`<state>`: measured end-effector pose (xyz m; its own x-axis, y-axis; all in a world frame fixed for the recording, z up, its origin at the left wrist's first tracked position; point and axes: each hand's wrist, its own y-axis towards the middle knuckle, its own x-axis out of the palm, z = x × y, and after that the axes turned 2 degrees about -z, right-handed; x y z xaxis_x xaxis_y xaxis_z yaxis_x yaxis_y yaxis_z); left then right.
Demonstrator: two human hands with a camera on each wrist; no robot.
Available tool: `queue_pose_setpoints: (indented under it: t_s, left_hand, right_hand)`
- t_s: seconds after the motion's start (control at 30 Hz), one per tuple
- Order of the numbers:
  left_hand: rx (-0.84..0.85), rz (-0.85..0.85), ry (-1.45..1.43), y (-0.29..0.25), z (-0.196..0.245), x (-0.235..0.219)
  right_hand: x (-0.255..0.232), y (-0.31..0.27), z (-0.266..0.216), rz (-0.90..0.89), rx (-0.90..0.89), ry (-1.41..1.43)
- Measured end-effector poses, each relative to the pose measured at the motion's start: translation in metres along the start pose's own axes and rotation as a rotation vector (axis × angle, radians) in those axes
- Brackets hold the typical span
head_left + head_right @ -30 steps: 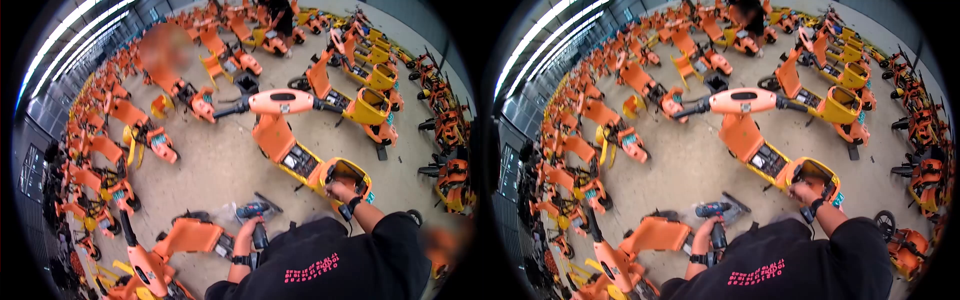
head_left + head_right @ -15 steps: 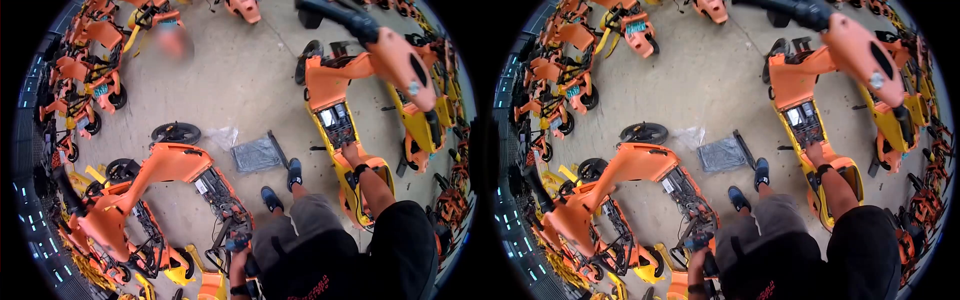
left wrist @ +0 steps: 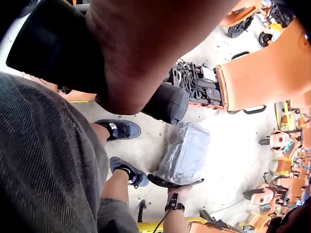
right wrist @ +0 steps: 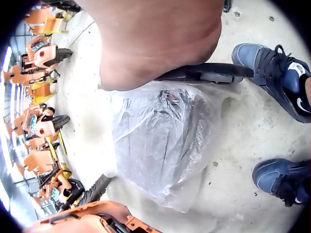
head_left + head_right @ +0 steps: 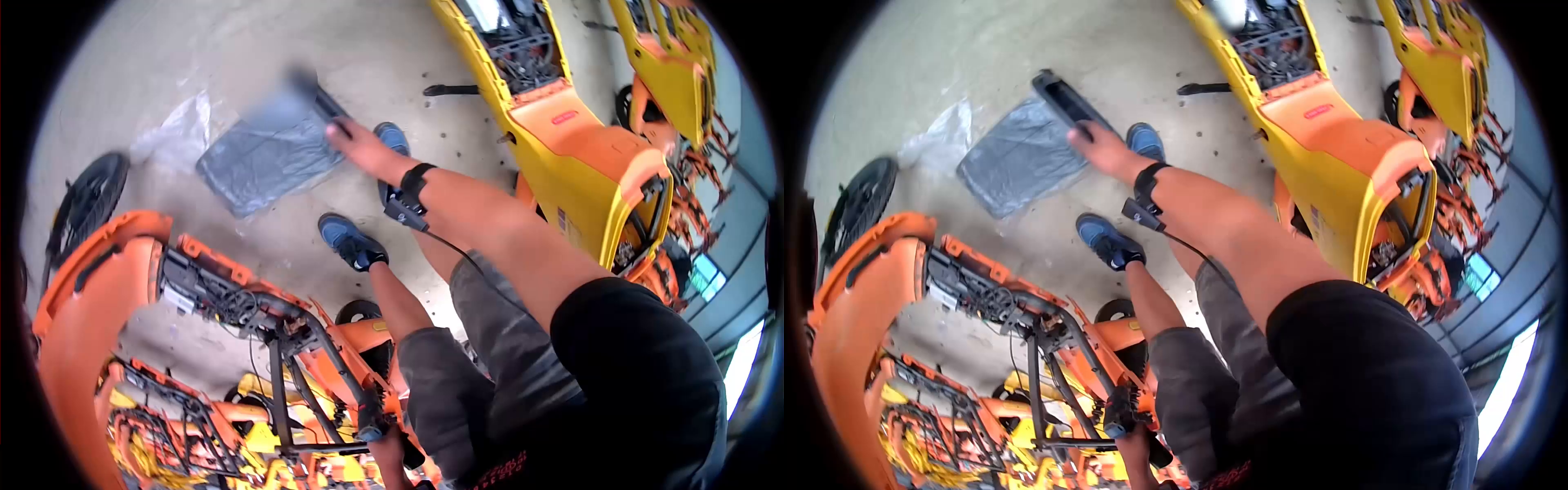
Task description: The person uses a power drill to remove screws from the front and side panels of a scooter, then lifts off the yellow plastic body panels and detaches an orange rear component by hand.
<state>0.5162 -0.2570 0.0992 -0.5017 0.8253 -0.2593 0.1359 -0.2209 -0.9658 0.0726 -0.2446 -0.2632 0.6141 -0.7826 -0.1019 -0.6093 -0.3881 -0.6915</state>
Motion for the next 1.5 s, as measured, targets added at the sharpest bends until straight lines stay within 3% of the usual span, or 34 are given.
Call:
queue_pose_setpoints:
  t_s: [0.07, 0.13, 0.17, 0.2, 0.23, 0.3, 0.37, 0.43, 0.57, 0.63, 0.67, 0.73, 0.8, 0.9, 0.97, 1.03, 1.1, 1.13, 1.3, 1.33, 1.37, 1.43, 1.47, 1.5]
  left_hand:
    - [-0.004, -0.017, 0.043, 0.019, -0.006, -0.014]
    - [-0.006, 0.028, 0.013, 0.022, 0.026, -0.021]
    - [0.128, 0.04, 0.149, 0.031, 0.028, -0.031]
    - [0.219, 0.035, 0.161, 0.044, 0.027, -0.04]
    - [0.306, 0.027, 0.17, 0.053, 0.026, -0.05]
    - [0.14, 0.039, 0.205, 0.046, 0.059, -0.056]
    - [0.304, 0.025, 0.274, 0.045, 0.076, -0.064]
    - [0.279, 0.035, 0.251, 0.026, 0.108, -0.054]
    - [0.372, -0.003, 0.36, 0.04, 0.085, -0.079]
    - [0.454, 0.118, 0.499, 0.045, 0.078, -0.077]
    - [0.33, 0.047, 0.628, 0.047, 0.084, -0.079]
    - [0.425, 0.014, 0.549, 0.069, 0.066, -0.079]
    - [0.527, -0.017, 0.551, 0.075, 0.06, -0.073]
    - [0.503, 0.04, 0.551, 0.073, 0.055, -0.054]
    - [0.598, 0.07, 0.612, 0.069, 0.046, -0.044]
    - [0.576, 0.077, 0.538, 0.046, 0.052, -0.016]
    - [0.558, 0.104, 0.586, 0.046, 0.035, -0.016]
    - [0.582, 0.101, 0.623, 0.035, 0.033, -0.009]
    - [0.6, 0.067, 0.714, 0.008, 0.025, 0.019]
    - [0.643, 0.038, 0.781, 0.017, 0.024, 0.017]
    - [0.738, 0.052, 0.842, 0.016, 0.026, 0.029]
    - [0.704, 0.012, 0.694, 0.003, 0.032, 0.064]
    - [0.589, 0.023, 0.685, -0.017, 0.041, 0.091]
    - [0.6, 0.028, 0.757, -0.019, 0.044, 0.099]
  right_hand:
    - [0.005, 0.004, 0.02, 0.109, -0.211, -0.296]
    - [0.002, -0.002, 0.008, 0.08, -0.118, -0.346]
    - [0.003, -0.004, 0.001, 0.019, -0.03, -0.412]
    - [0.011, -0.009, -0.001, 0.086, -0.109, -0.523]
    - [0.02, -0.018, -0.001, 0.149, -0.076, -0.514]
    - [0.034, -0.041, -0.002, 0.146, -0.046, -0.513]
    - [0.046, -0.067, -0.001, 0.216, -0.057, -0.469]
    - [0.04, -0.096, -0.012, 0.244, -0.02, -0.394]
    - [0.004, -0.16, -0.011, 0.362, -0.015, -0.309]
    - [-0.017, -0.196, -0.005, 0.406, -0.004, -0.394]
    - [-0.026, -0.213, -0.004, 0.421, 0.018, -0.418]
    - [-0.036, -0.232, 0.003, 0.439, 0.036, -0.44]
    - [-0.036, -0.245, 0.023, 0.546, 0.004, -0.565]
    - [-0.023, -0.248, 0.064, 0.541, -0.024, -0.713]
    - [0.002, -0.263, 0.074, 0.583, -0.143, -0.815]
    - [0.033, -0.267, 0.103, 0.607, -0.246, -0.903]
    - [0.043, -0.28, 0.111, 0.517, -0.312, -0.974]
    - [0.049, -0.282, 0.113, 0.539, -0.284, -0.945]
    - [0.054, -0.29, 0.132, 0.313, -0.197, -1.028]
    - [0.049, -0.291, 0.136, 0.362, -0.236, -1.031]
    - [0.05, -0.291, 0.144, 0.53, -0.313, -1.094]
    - [0.044, -0.296, 0.14, 0.562, -0.375, -0.907]
    - [0.028, -0.307, 0.132, 0.573, -0.41, -0.827]
    - [0.013, -0.321, 0.126, 0.586, -0.446, -0.745]
